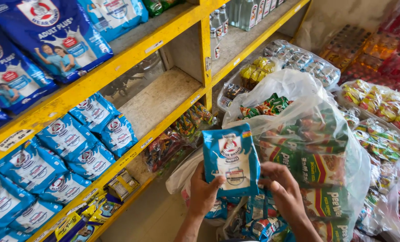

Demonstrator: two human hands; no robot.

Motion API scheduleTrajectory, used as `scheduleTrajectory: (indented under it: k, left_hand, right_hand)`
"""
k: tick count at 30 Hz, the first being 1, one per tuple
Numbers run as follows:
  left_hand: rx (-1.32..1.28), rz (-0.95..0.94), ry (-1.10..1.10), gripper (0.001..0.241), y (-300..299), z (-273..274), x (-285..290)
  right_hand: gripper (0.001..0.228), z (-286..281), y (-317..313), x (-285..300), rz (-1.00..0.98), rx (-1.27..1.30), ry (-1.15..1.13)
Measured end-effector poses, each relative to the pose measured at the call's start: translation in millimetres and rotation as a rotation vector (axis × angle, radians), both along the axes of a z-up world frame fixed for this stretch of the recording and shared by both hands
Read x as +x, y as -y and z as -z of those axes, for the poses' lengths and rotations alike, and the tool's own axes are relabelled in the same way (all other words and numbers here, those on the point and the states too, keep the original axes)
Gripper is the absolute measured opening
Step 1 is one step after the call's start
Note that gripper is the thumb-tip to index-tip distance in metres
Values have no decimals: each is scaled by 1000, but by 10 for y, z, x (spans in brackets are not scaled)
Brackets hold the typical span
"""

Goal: Organizing and moving packets of milk powder on a grocery store shelf.

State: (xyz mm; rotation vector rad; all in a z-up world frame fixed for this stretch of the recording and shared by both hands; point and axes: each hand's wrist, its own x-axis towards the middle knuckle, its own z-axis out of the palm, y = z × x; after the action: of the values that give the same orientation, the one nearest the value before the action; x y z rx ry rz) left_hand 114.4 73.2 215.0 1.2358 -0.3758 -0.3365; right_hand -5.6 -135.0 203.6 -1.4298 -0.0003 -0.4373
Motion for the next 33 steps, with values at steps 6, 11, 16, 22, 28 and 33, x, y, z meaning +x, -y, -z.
scheduleTrajectory:
  k: [6,11,16,22,28,33]
  left_hand:
    - [112,69,63,85,-2,169,-114]
    - [19,25,87,87,-94,62,50]
    - [96,-86,54,79,-317,-145,159]
    - [133,-368,162,68,-829,-473,218]
    - [192,-352,361,85,-1714,-729,234]
    - [233,-117,346,112,-2833,-1240,262]
  right_hand:
    - [54,-510,-237,368,55,186,-255]
    - [45,-219,-307,434,7,120,-228]
    - [46,-51,-494,566,-42,281,-162]
    - [64,-310,-796,813,-339,148,-173]
    - [79,-349,-1428,1327,-455,11,-314]
    - [79,-708,-2277,1797,-516,-53,-270]
